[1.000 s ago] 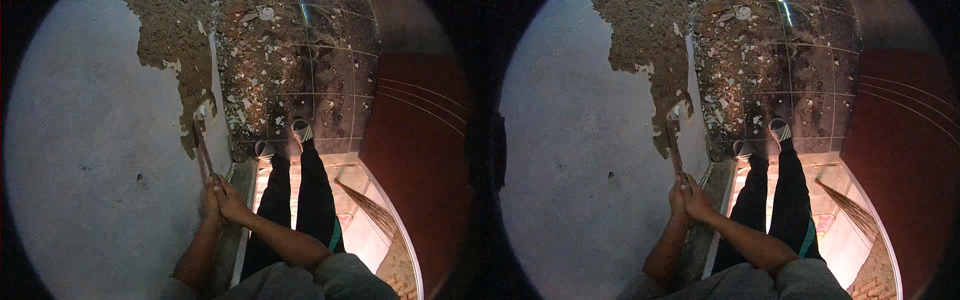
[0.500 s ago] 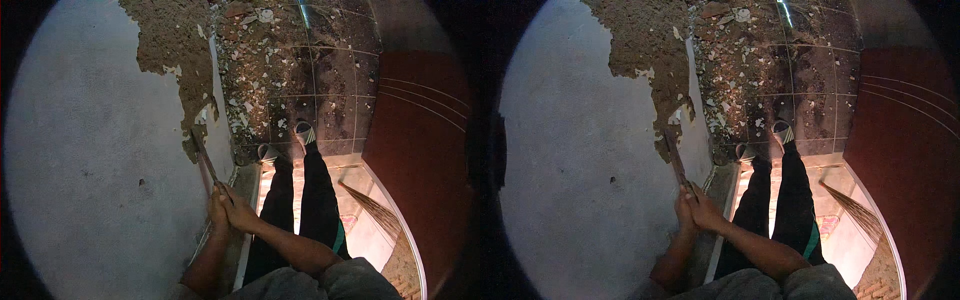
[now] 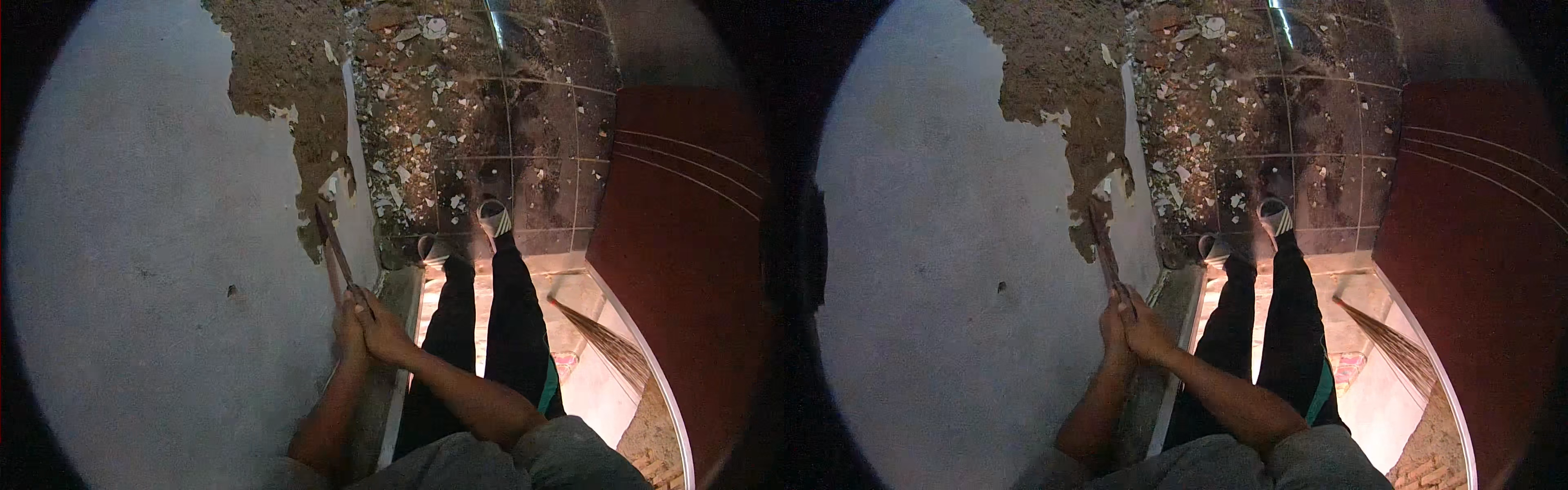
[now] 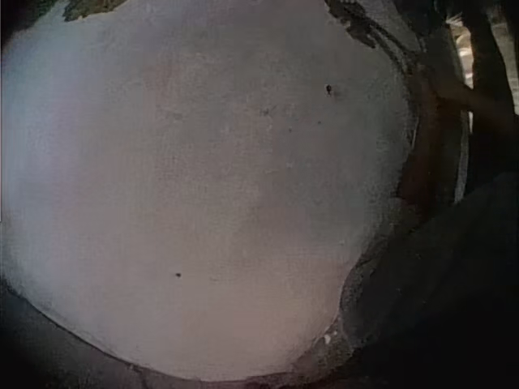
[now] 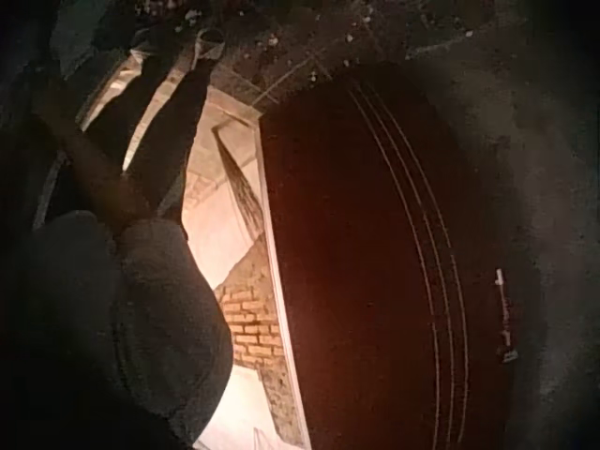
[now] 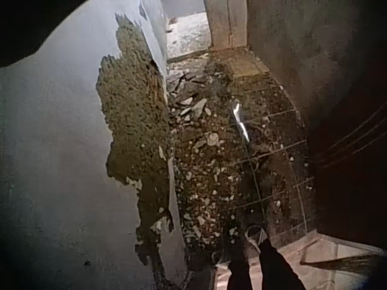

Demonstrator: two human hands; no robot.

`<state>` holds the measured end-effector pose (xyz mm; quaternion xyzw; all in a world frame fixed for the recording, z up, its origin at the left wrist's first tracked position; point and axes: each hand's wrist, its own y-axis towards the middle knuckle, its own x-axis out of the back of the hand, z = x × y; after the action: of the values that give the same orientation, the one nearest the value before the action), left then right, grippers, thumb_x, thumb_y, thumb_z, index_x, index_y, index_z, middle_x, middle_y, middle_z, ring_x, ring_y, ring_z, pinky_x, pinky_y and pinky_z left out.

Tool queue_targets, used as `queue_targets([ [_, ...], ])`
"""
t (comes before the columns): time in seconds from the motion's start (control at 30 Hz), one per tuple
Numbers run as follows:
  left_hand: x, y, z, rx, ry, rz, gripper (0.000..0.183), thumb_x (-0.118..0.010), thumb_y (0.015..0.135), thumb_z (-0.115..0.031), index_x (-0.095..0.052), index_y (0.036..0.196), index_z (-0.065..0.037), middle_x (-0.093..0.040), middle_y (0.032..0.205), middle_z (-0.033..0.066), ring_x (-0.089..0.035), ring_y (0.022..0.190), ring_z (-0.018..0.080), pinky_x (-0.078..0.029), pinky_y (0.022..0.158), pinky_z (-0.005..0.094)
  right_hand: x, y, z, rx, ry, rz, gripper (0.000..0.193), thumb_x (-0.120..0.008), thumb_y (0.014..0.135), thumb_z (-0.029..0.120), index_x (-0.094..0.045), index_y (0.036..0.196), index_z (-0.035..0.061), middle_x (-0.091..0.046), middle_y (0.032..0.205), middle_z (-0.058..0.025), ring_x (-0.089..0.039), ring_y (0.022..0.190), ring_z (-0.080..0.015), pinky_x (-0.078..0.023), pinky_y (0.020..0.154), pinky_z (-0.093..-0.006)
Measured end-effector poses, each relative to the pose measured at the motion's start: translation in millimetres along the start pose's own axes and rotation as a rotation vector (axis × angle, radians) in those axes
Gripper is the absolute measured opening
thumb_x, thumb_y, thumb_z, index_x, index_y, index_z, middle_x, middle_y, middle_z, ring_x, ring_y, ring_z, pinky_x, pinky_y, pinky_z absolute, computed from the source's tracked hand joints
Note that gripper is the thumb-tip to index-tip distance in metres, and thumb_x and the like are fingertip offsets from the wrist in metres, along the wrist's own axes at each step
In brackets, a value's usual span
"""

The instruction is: The person scrapes old plaster or paint from a wall using a metal scraping tool.

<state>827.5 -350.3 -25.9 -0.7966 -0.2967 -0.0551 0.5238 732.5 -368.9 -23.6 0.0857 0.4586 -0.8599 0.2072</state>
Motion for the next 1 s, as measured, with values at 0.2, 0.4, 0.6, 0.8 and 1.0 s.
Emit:
queue_targets([
  [0.2,-12.5,0.1,-29.7,0.114,0.097,-0.018,0.052,-0.056,0.098,-0.050,-0.062,0.106,0.001,-0.062,0.092,0.0098,-0.059,0.080,0.0209,-0.049,0.070,0.0348,1.0,12.9,-3.5,-0.053,-0.100,-0.065,0.057,-0.036,0.104,0.041,-0.031,0.152,0.0104,-0.045,0.145,-0.0271,-0.045,0.133,-0.0448,-0.035,0.111,-0.0468],
  [0.4,1.4,5.6,0.9,0.026,0.027,-0.058,0.054,-0.055,0.099,-0.051,-0.062,0.104,0.003,-0.062,0.089,0.0100,-0.059,0.076,0.0216,-0.049,0.067,0.0366,0.8,-0.1,3.2,-0.023,-0.041,-0.014,0.057,-0.036,0.105,0.040,-0.031,0.151,0.0079,-0.047,0.143,-0.0281,-0.046,0.132,-0.0442,-0.035,0.111,-0.0459],
  [0.6,-6.0,4.0,-31.5,0.121,0.107,0.007,0.056,-0.054,0.099,-0.049,-0.062,0.112,0.005,-0.065,0.097,0.0148,-0.063,0.084,0.0258,-0.051,0.072,0.0398,-7.7,21.6,-8.4,0.002,-0.004,-0.035,0.059,-0.035,0.105,0.040,-0.031,0.150,0.0028,-0.047,0.141,-0.0301,-0.047,0.132,-0.0438,-0.035,0.110,-0.0456],
  [0.8,-1.5,18.9,-20.5,0.019,0.016,-0.050,0.059,-0.055,0.098,-0.052,-0.064,0.109,0.005,-0.064,0.094,0.0152,-0.062,0.081,0.0265,-0.050,0.068,0.0405,-8.5,25.1,0.2,0.069,-0.088,-0.063,0.061,-0.033,0.104,0.043,-0.030,0.151,0.0038,-0.048,0.139,-0.0312,-0.048,0.128,-0.0462,-0.038,0.108,-0.0477],
  [1.0,-29.3,65.2,-42.4,0.188,0.061,-0.005,0.063,-0.056,0.095,-0.055,-0.062,0.112,0.005,-0.064,0.099,0.0164,-0.063,0.085,0.0261,-0.051,0.069,0.0411,13.6,82.2,11.6,-0.153,0.092,-0.012,0.060,-0.034,0.103,0.043,-0.035,0.148,0.0027,-0.050,0.138,-0.0297,-0.050,0.129,-0.0437,-0.039,0.107,-0.0480],
])
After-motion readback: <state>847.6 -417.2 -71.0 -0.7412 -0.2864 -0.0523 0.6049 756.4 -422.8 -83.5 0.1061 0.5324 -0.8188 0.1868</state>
